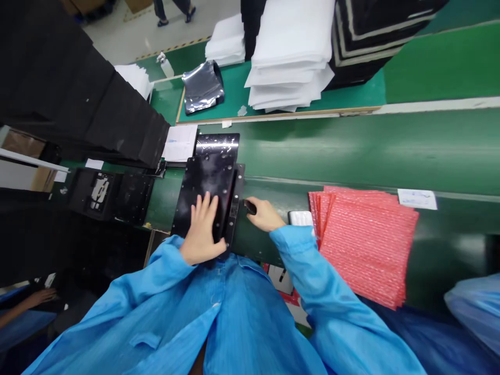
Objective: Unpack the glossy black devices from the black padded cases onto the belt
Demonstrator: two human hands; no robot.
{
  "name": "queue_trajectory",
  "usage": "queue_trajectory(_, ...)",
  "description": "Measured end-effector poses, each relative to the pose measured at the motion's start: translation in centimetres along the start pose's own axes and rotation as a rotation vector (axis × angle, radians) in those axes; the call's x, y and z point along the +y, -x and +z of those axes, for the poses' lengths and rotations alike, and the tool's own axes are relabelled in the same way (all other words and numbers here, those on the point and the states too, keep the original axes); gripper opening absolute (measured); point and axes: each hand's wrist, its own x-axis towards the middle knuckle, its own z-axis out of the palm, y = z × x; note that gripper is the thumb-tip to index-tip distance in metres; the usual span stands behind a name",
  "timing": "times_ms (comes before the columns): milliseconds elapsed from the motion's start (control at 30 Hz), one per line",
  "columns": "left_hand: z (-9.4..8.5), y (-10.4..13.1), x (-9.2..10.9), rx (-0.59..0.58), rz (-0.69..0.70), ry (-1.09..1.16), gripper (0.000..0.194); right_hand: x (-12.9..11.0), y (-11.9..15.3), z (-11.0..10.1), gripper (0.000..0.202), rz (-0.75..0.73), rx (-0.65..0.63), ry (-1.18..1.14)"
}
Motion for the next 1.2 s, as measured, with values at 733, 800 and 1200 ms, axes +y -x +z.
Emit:
queue_trajectory(733, 3.5, -3.1, -15.8, 0.170, -0.408, 1.240, 0.067, -7.0, 2.6, 7.6, 0.080, 0.160, 0.591, -0.213)
queue_trajectory(800, 3.8, -3.2, -15.9, 0.183, -0.343, 1.070, 0.070, -9.1, 3.0, 7.4, 0.066, 0.261, 0.652, 0.032)
queue_trajectory(1200, 2.3, -2.9, -15.9, 0.024, -0.044, 0.738, 0.095, -16.0, 0.7, 0.9, 0.061, 0.538, 0.454, -0.575)
